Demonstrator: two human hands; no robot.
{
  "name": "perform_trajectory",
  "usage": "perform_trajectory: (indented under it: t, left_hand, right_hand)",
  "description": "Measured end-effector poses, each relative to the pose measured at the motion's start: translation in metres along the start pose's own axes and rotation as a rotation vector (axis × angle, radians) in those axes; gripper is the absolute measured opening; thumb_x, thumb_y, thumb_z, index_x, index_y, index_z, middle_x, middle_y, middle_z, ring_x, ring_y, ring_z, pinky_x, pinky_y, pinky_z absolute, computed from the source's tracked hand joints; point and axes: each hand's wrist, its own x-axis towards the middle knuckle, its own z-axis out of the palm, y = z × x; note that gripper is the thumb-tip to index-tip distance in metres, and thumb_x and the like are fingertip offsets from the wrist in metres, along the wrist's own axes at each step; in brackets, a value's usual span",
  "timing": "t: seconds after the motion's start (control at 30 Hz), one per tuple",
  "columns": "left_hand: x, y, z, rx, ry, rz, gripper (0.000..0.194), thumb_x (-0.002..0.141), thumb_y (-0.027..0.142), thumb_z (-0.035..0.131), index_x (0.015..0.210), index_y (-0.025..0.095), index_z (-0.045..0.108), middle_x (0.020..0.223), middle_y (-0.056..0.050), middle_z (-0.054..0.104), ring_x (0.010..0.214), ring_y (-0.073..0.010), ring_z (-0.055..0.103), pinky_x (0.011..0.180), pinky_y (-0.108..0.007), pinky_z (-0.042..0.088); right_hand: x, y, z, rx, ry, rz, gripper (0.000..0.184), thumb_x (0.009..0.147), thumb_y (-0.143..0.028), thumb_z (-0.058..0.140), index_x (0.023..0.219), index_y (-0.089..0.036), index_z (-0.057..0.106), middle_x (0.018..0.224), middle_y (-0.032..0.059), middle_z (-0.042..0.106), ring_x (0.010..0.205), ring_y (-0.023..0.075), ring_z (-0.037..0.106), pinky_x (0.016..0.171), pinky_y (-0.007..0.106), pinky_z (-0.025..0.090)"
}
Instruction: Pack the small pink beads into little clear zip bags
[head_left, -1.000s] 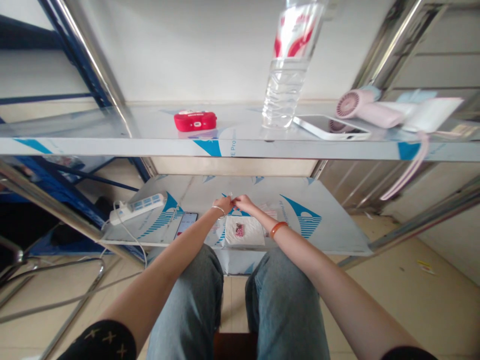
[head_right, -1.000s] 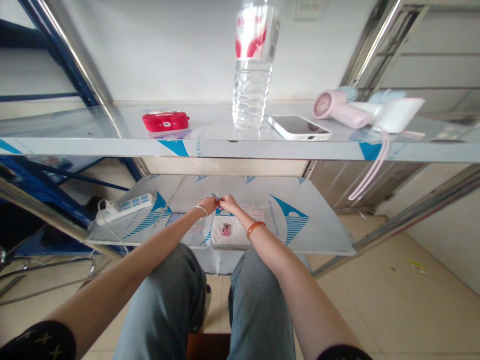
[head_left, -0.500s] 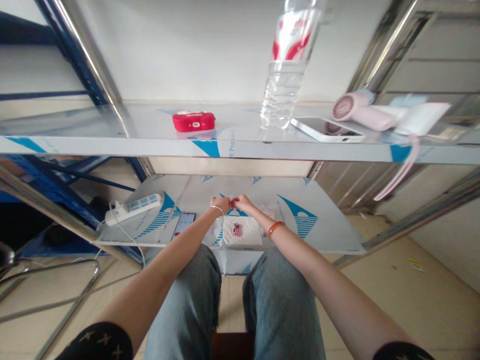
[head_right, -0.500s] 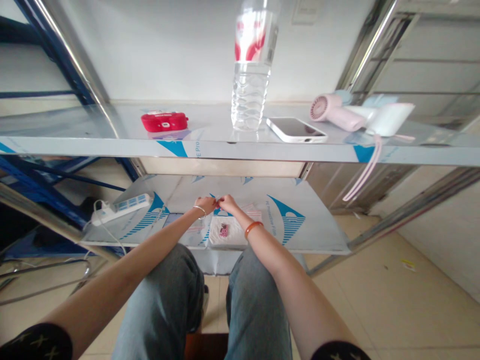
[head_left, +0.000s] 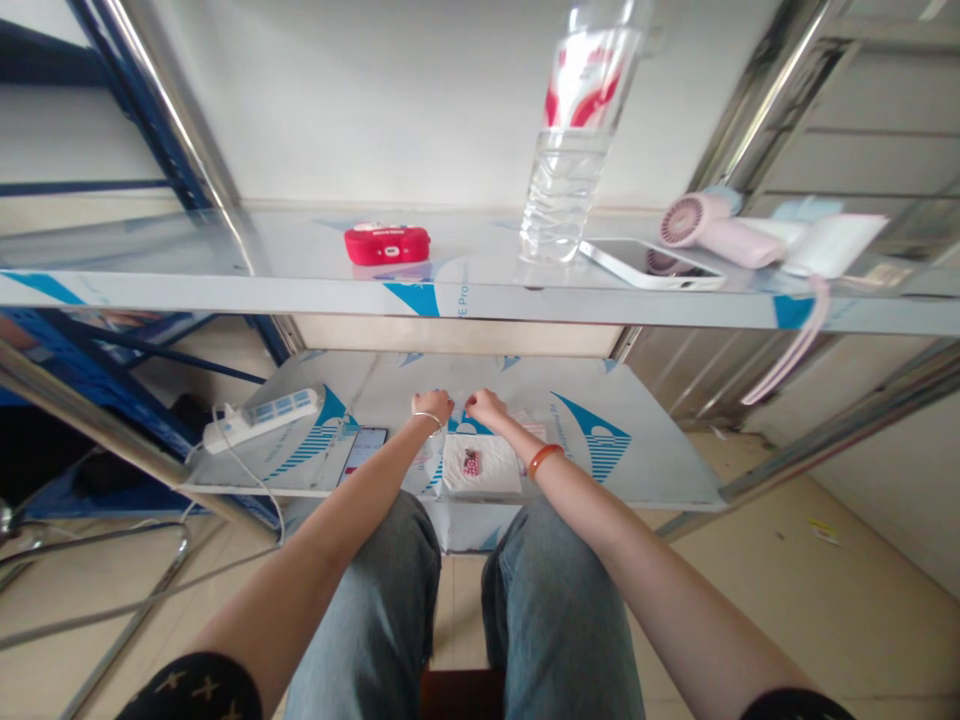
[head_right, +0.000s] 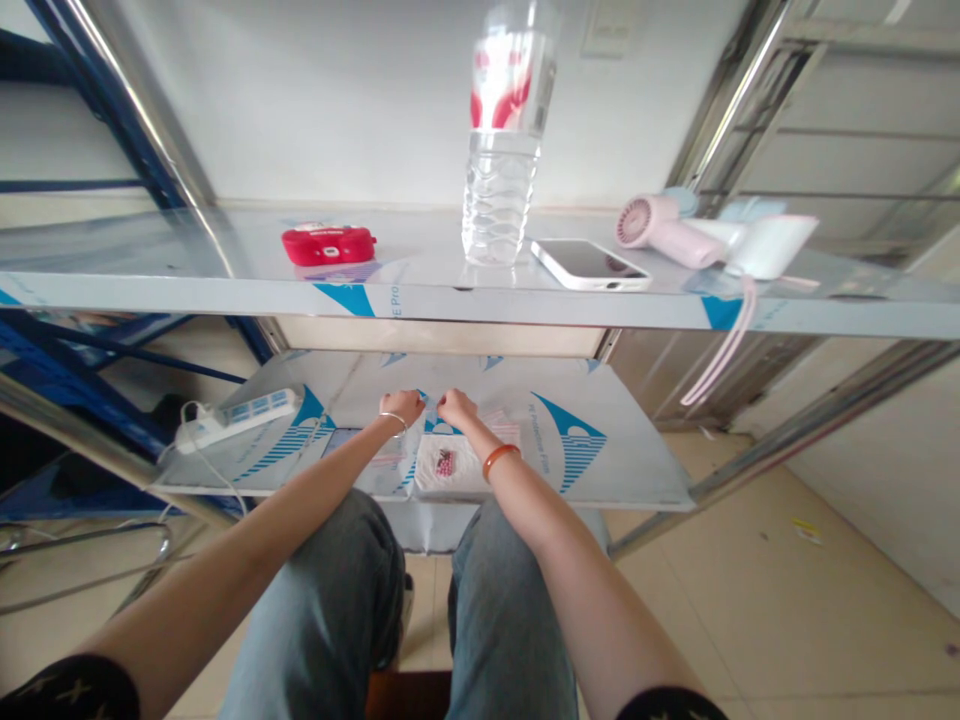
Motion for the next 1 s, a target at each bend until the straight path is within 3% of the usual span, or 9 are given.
perform_trajectory:
  t: [0.2, 0.43, 0.53, 0.73, 1.0]
  left_hand:
    - [0.002, -0.007, 0.001, -0.059, -0.021, 0.012, 0.032, 0.087, 0.025, 0.041, 0.098, 0.019, 0.071, 0.106, -0.011, 0.071, 0.104, -0.0233, 0.064, 0.092, -0.035, 0.045]
    - [0.001, -0.005, -0.003, -0.128, -0.065, 0.001, 0.033, 0.090, 0.029, 0.040, 0.104, 0.022, 0.069, 0.097, -0.010, 0.073, 0.103, -0.0217, 0.065, 0.087, -0.032, 0.048]
    - [0.000, -0.005, -0.003, -0.120, -0.075, -0.007, 0.034, 0.092, 0.029, 0.038, 0.106, 0.023, 0.069, 0.099, -0.009, 0.073, 0.105, -0.0218, 0.064, 0.088, -0.032, 0.048]
    - [0.001, -0.011, 0.000, -0.122, -0.069, 0.007, 0.031, 0.091, 0.029, 0.041, 0.104, 0.023, 0.069, 0.099, -0.008, 0.073, 0.106, -0.0216, 0.063, 0.088, -0.031, 0.047]
    - [0.005, -0.011, 0.005, -0.233, -0.090, 0.173, 0.029, 0.091, 0.031, 0.042, 0.100, 0.023, 0.068, 0.091, -0.003, 0.074, 0.097, -0.0184, 0.065, 0.079, -0.025, 0.048]
  right_hand:
    - [0.002, 0.001, 0.004, 0.043, 0.142, -0.036, 0.017, 0.074, -0.030, 0.066, 0.086, -0.019, 0.069, 0.088, 0.0029, 0.071, 0.075, 0.0132, 0.061, 0.060, 0.020, 0.037]
    - [0.001, -0.008, 0.005, 0.053, 0.230, -0.269, 0.014, 0.078, -0.026, 0.062, 0.087, -0.022, 0.072, 0.098, -0.0006, 0.069, 0.079, 0.0105, 0.060, 0.068, 0.018, 0.041]
    - [0.002, -0.010, 0.007, 0.026, 0.211, -0.304, 0.016, 0.078, -0.027, 0.060, 0.089, -0.024, 0.072, 0.098, -0.0009, 0.069, 0.081, 0.0117, 0.062, 0.070, 0.018, 0.043]
    - [0.006, -0.003, 0.014, -0.070, 0.064, -0.232, 0.019, 0.080, -0.028, 0.057, 0.092, -0.025, 0.073, 0.096, 0.0008, 0.071, 0.091, 0.0147, 0.065, 0.072, 0.019, 0.044]
    - [0.003, 0.001, 0.009, -0.182, 0.023, -0.179, 0.024, 0.083, -0.035, 0.058, 0.100, -0.024, 0.071, 0.102, 0.0049, 0.070, 0.097, 0.0188, 0.064, 0.075, 0.023, 0.046]
